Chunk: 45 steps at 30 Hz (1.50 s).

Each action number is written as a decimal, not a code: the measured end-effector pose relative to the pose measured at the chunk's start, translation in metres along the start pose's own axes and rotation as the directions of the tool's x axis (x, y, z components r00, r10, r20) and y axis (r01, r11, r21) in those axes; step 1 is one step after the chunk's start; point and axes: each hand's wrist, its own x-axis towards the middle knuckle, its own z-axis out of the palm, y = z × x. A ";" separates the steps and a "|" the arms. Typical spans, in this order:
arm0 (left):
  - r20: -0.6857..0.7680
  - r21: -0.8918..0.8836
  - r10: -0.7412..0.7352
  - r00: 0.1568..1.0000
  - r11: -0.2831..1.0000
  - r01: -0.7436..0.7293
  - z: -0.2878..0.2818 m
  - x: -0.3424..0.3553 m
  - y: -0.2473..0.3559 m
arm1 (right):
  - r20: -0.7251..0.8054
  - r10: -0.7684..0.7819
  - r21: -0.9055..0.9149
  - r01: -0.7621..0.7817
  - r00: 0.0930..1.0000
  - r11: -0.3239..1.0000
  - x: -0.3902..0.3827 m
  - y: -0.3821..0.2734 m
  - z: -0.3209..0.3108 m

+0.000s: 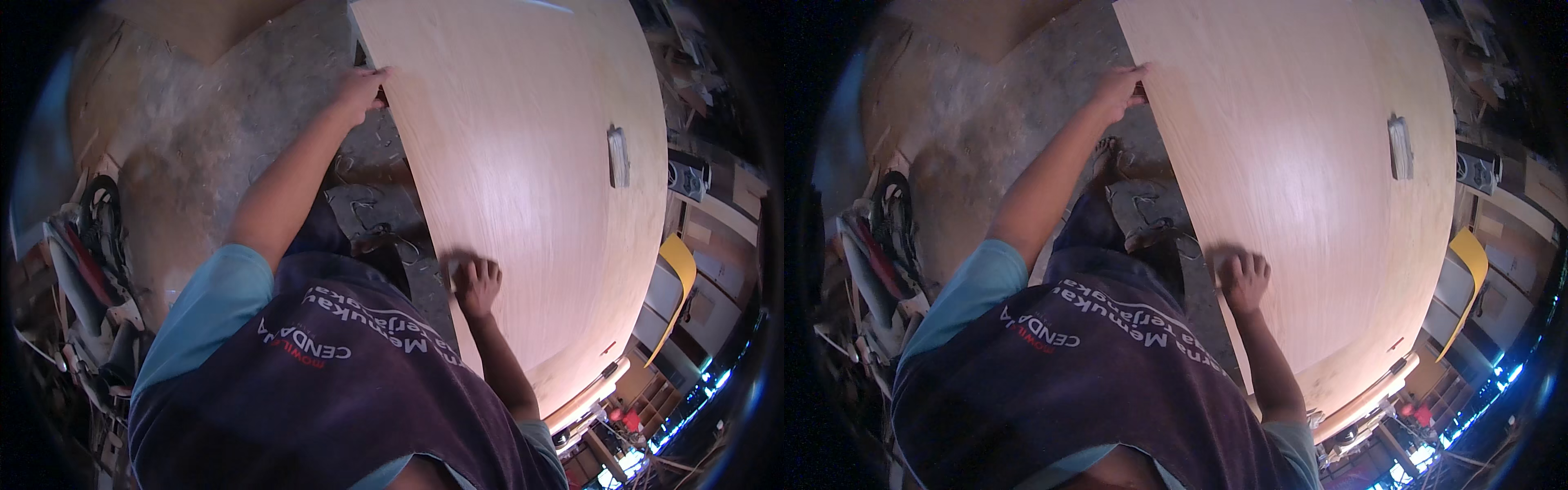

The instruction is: The person sands the surface of a wood panel with a sanding block and then uses a utility knife to trim excess laminate material from the edges.

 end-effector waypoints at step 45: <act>0.471 -0.667 -0.166 0.867 0.575 0.473 -0.046 -0.008 -0.037 | -0.168 -0.334 -0.097 0.321 0.928 0.942 0.352 -0.115 -0.002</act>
